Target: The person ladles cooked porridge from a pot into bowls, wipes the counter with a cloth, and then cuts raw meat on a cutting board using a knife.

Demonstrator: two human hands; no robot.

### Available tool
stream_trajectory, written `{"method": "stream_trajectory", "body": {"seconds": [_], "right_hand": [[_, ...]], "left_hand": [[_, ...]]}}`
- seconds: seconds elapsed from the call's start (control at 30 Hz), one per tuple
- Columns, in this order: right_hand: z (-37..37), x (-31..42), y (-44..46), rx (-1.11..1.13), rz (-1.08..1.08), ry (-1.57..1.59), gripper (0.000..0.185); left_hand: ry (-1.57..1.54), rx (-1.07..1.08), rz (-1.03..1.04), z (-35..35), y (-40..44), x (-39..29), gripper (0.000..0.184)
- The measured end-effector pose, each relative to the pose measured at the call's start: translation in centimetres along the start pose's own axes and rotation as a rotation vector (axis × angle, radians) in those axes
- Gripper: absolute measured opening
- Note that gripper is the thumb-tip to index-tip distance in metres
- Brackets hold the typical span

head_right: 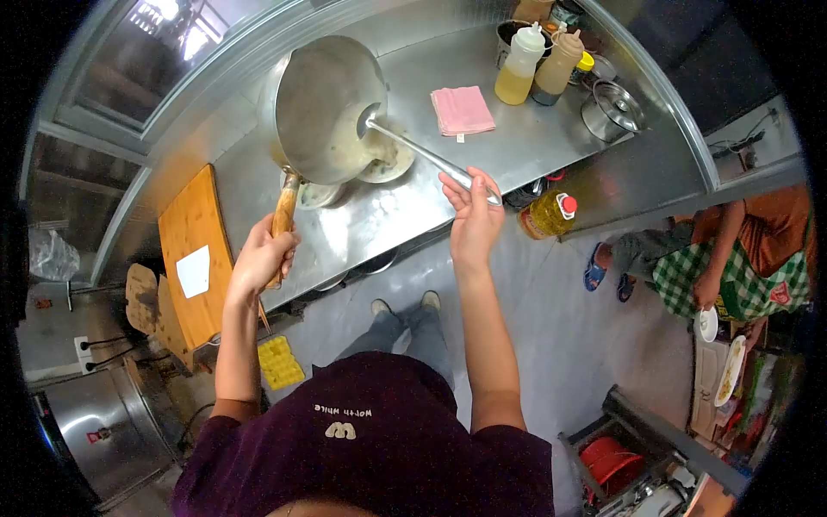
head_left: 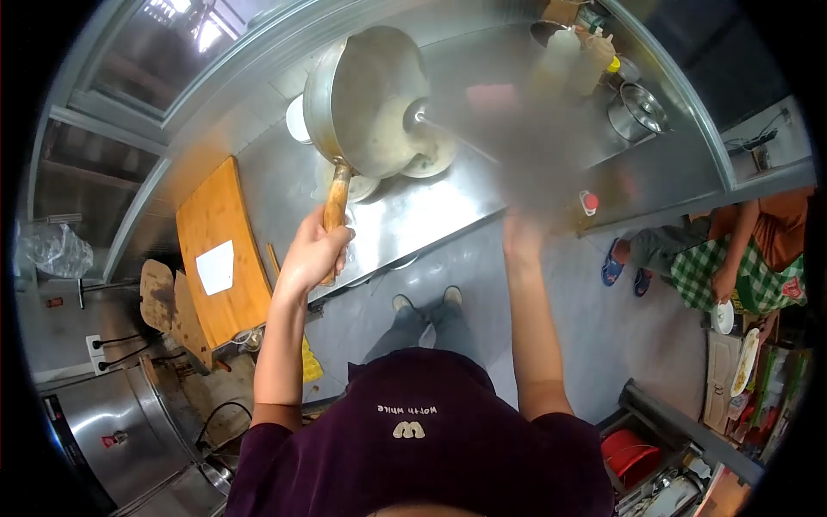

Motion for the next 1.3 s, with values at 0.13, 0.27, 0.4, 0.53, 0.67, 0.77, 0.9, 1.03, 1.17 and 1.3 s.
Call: {"method": "stream_trajectory", "body": {"seconds": [0.13, 0.27, 0.4, 0.53, 0.67, 0.77, 0.9, 1.03, 1.17, 1.3], "right_hand": [[-0.5, -0.7, 0.8, 0.006, 0.007, -0.087, 0.026], [-0.3, -1.4, 1.1, 0.027, 0.028, -0.064, 0.026], [-0.6, -2.1, 1.5, 0.041, 0.032, -0.044, 0.026], [-2.1, -2.0, 2.0, 0.02, 0.025, -0.07, 0.026], [-1.9, -0.9, 2.0, 0.035, 0.06, -0.036, 0.026], [-2.8, -0.8, 2.6, 0.082, 0.052, -0.101, 0.026], [-0.7, 0.2, 1.4, 0.042, 0.109, 0.083, 0.025], [2.7, -0.5, -0.5, 0.114, 0.152, 0.132, 0.024], [2.1, -5.5, -2.1, 0.181, 0.28, -0.058, 0.024], [3.6, -8.2, -4.7, 0.172, 0.372, -0.115, 0.025]], "left_hand": [[0.011, -0.041, 0.016, 0.5, -0.2, -0.3, 0.015], [0.03, -0.039, 0.018, 0.6, -0.6, -0.7, 0.017], [0.029, -0.044, 0.028, 0.6, -0.4, -0.6, 0.017], [0.02, -0.056, 0.041, 0.7, -0.1, -0.1, 0.016], [-0.214, 0.047, 0.006, -0.2, 0.3, 0.6, 0.009], [-0.352, 0.087, -0.002, -0.6, 0.6, 1.8, 0.014], [-0.495, 0.137, -0.026, -1.8, 0.5, 3.5, 0.013], [-0.532, 0.113, -0.05, -3.5, -0.8, 4.2, 0.011], [-0.443, -0.009, -0.057, -4.9, -2.6, 5.4, 0.012], [-0.289, -0.129, 0.001, -5.5, -3.8, 6.7, 0.014]]}}
Point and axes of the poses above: each hand's wrist, its own y-axis towards the middle knuckle, its own z-axis out of the palm, x = y × z, the point moved 2 cm from there along y, towards the middle knuckle, and after that the axes turned 10 degrees about y, right-handed, at the moved point
